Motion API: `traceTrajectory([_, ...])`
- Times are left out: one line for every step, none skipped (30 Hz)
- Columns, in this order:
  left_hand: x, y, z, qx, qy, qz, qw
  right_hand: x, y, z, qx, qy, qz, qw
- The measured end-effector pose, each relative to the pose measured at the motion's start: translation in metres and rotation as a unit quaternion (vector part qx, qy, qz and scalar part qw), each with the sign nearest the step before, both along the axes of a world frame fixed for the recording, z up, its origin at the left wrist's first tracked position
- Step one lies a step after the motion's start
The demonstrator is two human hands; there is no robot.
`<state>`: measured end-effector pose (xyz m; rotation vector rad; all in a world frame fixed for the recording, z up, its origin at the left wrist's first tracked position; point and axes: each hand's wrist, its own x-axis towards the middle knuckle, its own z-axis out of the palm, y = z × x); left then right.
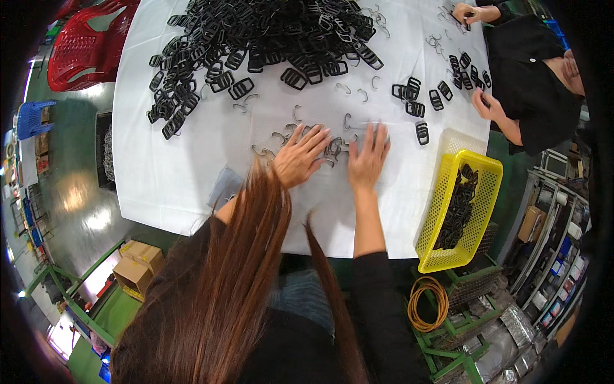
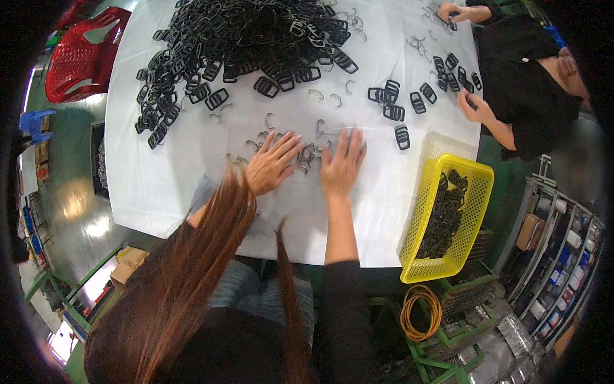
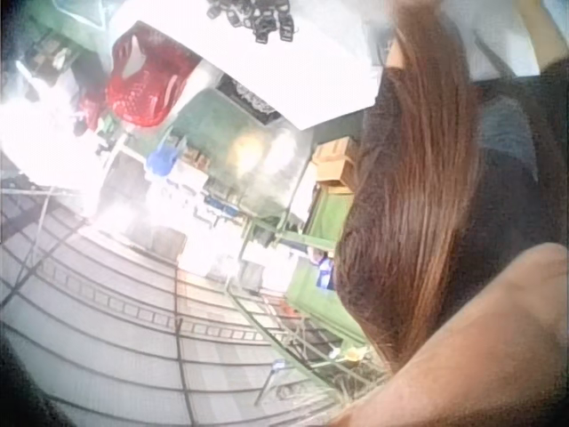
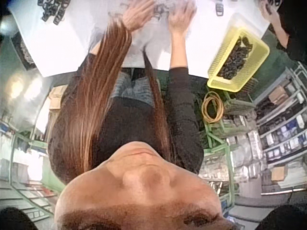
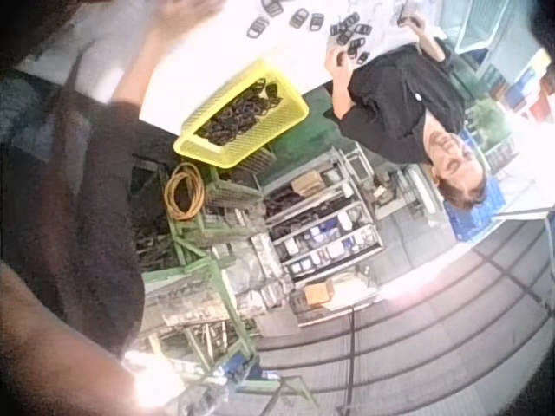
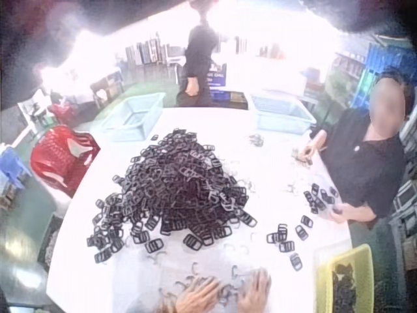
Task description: The person sorts black plastic buckles and metal hooks on a white table, separating them into piles and placing the buckles into a yellow basket. Another person works across the table doing similar sorting.
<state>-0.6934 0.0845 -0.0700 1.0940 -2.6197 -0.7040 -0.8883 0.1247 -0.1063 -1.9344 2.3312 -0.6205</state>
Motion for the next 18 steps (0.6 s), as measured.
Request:
traceTrajectory([0.009,0.007,0.004,0.018,0.018,0.016,1.0,-0.003,-0.028,-0.002,-0.035,-0.012,-0.008,0.999])
traceTrajectory([0.02,0.014,0.008,0.015,0.012,0.058,0.998,-0.005,-0.053,-0.004,-0.064,-0.012,-0.012,0.998])
traceTrajectory([0.031,0.021,0.012,0.012,0.01,0.101,0.995,-0.009,-0.075,-0.004,-0.074,-0.026,0.0,0.997])
traceTrajectory([0.044,0.026,0.015,0.007,0.011,0.145,0.989,-0.012,-0.095,-0.003,-0.08,-0.036,0.013,0.996])
traceTrajectory([0.057,0.03,0.018,-0.022,-0.006,0.206,0.978,-0.01,-0.107,-0.003,-0.085,-0.046,0.027,0.995])
traceTrajectory([0.071,0.034,0.021,-0.051,-0.02,0.269,0.962,-0.003,-0.112,-0.003,-0.074,-0.033,0.06,0.995])
traceTrajectory([0.083,0.038,0.024,-0.044,-0.028,0.328,0.943,0.005,-0.115,-0.002,-0.063,-0.019,0.095,0.993])
traceTrajectory([0.095,0.042,0.026,-0.036,-0.036,0.387,0.92,0.016,-0.115,-0.001,-0.032,-0.01,0.124,0.992])
traceTrajectory([0.104,0.048,0.028,-0.037,-0.039,0.445,0.894,0.031,-0.107,0.0,-0.016,-0.01,0.15,0.989])
traceTrajectory([0.11,0.053,0.029,0.002,-0.042,0.459,0.888,0.049,-0.095,0.001,-0.021,-0.029,0.197,0.98])
traceTrajectory([0.114,0.059,0.03,0.03,-0.04,0.47,0.881,0.067,-0.081,0.002,-0.003,-0.047,0.236,0.971])
traceTrajectory([0.117,0.064,0.031,0.074,-0.037,0.483,0.872,0.081,-0.067,0.004,0.036,-0.063,0.267,0.961])
traceTrajectory([0.118,0.07,0.032,0.062,-0.037,0.476,0.877,0.091,-0.055,0.006,0.022,-0.069,0.295,0.953])
traceTrajectory([0.117,0.074,0.031,0.065,-0.036,0.47,0.879,0.098,-0.045,0.007,0.026,-0.072,0.315,0.946])
traceTrajectory([0.116,0.078,0.031,0.064,-0.032,0.466,0.882,0.102,-0.034,0.008,0.007,-0.061,0.347,0.936])
traceTrajectory([0.115,0.08,0.03,0.067,-0.015,0.47,0.88,0.096,-0.027,0.009,0.003,-0.06,0.288,0.956])
traceTrajectory([0.114,0.081,0.028,0.064,0.004,0.476,0.877,0.083,-0.022,0.01,0.0,-0.023,0.241,0.97])
traceTrajectory([0.115,0.082,0.027,0.062,0.023,0.479,0.875,0.067,-0.015,0.012,-0.039,-0.061,0.172,0.982])
